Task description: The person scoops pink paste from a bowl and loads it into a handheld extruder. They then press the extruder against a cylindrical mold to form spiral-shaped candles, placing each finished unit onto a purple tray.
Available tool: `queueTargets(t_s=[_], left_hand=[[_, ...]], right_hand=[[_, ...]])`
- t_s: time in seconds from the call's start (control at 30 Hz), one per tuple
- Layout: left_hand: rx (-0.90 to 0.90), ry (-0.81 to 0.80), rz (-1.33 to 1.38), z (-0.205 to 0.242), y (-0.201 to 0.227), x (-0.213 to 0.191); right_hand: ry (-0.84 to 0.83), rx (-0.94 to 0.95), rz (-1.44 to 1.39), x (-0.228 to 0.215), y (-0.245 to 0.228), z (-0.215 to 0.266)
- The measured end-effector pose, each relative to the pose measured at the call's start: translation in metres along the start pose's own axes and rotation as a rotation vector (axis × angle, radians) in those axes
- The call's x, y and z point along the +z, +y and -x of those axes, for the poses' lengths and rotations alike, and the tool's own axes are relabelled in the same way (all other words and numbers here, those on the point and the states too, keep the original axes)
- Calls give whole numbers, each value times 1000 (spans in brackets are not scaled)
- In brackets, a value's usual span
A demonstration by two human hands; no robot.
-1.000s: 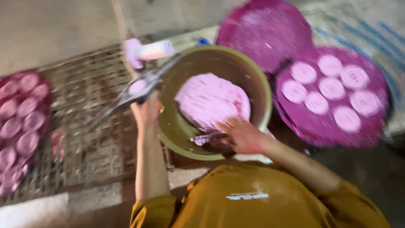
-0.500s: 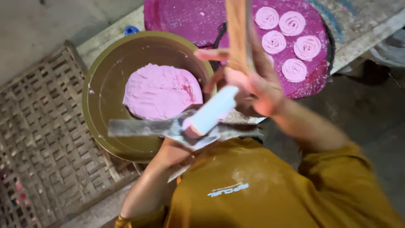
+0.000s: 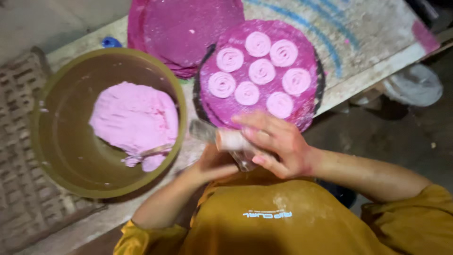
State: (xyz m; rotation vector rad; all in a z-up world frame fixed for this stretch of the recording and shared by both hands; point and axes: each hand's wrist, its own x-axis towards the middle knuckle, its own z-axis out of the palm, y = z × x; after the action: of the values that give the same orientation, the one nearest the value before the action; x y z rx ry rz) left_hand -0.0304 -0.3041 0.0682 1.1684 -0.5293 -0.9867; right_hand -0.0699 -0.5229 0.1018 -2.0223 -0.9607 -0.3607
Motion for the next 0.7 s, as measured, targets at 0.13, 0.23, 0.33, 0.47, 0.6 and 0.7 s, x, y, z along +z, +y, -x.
queueTargets(t_s=[0.13,0.23,0.33,0.47,0.6,0.7], left_hand=[[110,112,-67,-47,-2,1],[216,154,-171,-73,-2,-6],[211,215,-432,-95,2,-9],[675,68,343,-110,1,-21],[897,14,698,-124,-27,-25],[942,49,838,-131,-50,-33]], right_hand=[[-241,267,-454,-56,55,39],[-513,515,-927,-89,107,73],[-639,616,-1188,-112,142,93],[-721,767,-1372,-126,164,97],[-897,970,-1241,-122,182,89],[-960,1100,-1057,-126,199,77]])
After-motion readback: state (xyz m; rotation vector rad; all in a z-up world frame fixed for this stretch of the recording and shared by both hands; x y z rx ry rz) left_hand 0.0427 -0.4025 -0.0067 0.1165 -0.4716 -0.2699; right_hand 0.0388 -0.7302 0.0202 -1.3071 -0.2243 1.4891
